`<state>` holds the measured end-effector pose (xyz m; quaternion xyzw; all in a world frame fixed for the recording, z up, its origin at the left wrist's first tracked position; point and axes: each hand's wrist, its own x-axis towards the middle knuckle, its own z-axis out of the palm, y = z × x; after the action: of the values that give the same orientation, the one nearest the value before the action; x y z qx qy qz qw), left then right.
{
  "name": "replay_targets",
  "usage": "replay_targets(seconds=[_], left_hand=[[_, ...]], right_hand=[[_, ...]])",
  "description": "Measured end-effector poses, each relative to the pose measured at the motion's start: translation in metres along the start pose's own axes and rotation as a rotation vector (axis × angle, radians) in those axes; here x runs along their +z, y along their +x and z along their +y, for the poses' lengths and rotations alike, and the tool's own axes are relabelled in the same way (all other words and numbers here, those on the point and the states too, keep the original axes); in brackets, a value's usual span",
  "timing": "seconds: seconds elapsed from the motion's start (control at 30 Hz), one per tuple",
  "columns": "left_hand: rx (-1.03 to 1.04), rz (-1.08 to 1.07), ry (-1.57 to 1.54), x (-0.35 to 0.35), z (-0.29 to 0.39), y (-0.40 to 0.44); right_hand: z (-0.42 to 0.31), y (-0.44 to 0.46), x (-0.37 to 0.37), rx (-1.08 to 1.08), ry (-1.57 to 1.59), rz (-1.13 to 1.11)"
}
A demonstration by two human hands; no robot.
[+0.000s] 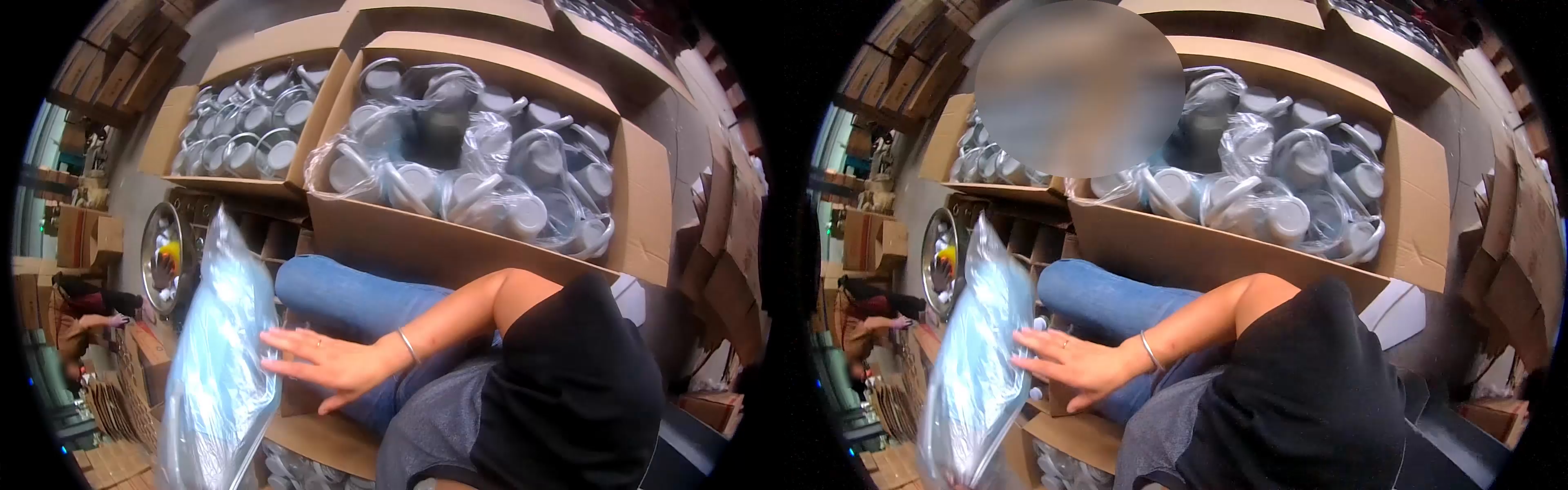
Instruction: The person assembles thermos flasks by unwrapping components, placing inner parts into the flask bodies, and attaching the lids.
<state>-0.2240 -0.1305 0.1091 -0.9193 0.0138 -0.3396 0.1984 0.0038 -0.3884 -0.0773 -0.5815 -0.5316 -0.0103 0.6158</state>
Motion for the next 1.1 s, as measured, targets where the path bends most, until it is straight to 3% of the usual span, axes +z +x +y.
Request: replay_targets(seconds=[0.13, 0.17, 0.23, 0.3, 0.4, 0.43, 0.5, 0.53, 0.57, 0.6, 0.63, 0.73, 0.77, 0.83, 0.9, 0.97, 1.03, 1.1], left_hand=[[-0.313, 0.192, -0.481, 0.058, 0.009, 0.037], [-0.018, 0.182, -0.46, 0.073, 0.011, 0.071], [0.124, 0.161, -0.491, 0.097, 0.04, 0.134], [0.284, 0.135, -0.53, 0.12, 0.095, 0.203], [0.68, 0.21, -0.395, 0.151, 0.184, 0.29], [0.747, 0.239, -0.566, 0.166, 0.208, 0.312], [0.243, -0.334, -1.441, 0.17, 0.27, 0.344], [0.346, -0.292, -1.439, 0.182, 0.293, 0.357], [0.446, -0.252, -1.432, 0.197, 0.313, 0.366], [0.485, -0.28, -1.478, 0.207, 0.328, 0.377], [0.523, -0.307, -1.524, 0.218, 0.342, 0.384], [0.621, -0.429, -1.394, 0.254, 0.376, 0.382], [0.651, -0.524, -1.356, 0.273, 0.387, 0.378], [0.514, -0.845, -1.364, 0.284, 0.4, 0.366], [0.493, -0.768, -1.462, 0.317, 0.416, 0.34], [0.453, -0.813, -1.6, 0.336, 0.431, 0.328], [0.249, -1.164, -1.864, 0.341, 0.437, 0.321], [0.159, -1.028, -1.916, 0.349, 0.438, 0.31]], right_hand=[[0.023, 0.0, -0.063, -0.005, -0.391, 0.356], [0.023, 0.0, -0.09, -0.033, -0.476, 0.441], [0.036, -0.009, -0.127, -0.024, -0.442, 0.559], [0.035, -0.023, -0.16, 0.01, -0.618, 0.671], [0.044, -0.055, -0.203, 0.12, -0.778, 0.722], [0.055, -0.071, -0.212, 0.185, -0.812, 0.739], [0.071, -0.097, -0.225, 0.307, -0.823, 0.773], [0.079, -0.107, -0.228, 0.311, -0.816, 0.762], [0.089, -0.117, -0.23, 0.455, -0.764, 0.784], [0.096, -0.121, -0.234, 0.599, -0.715, 0.8], [0.103, -0.121, -0.24, 0.602, -0.71, 0.783], [0.121, -0.127, -0.259, 0.959, -0.606, 0.746], [0.124, -0.132, -0.261, 0.959, -0.603, 0.734], [0.129, -0.137, -0.266, 0.955, -0.716, 0.67], [0.126, -0.138, -0.264, 1.004, -0.69, 0.633], [0.127, -0.139, -0.257, 0.697, -1.053, 0.64], [0.107, -0.131, -0.24, 0.684, -1.003, 0.677], [0.092, -0.123, -0.225, 0.851, -0.686, 0.475]])
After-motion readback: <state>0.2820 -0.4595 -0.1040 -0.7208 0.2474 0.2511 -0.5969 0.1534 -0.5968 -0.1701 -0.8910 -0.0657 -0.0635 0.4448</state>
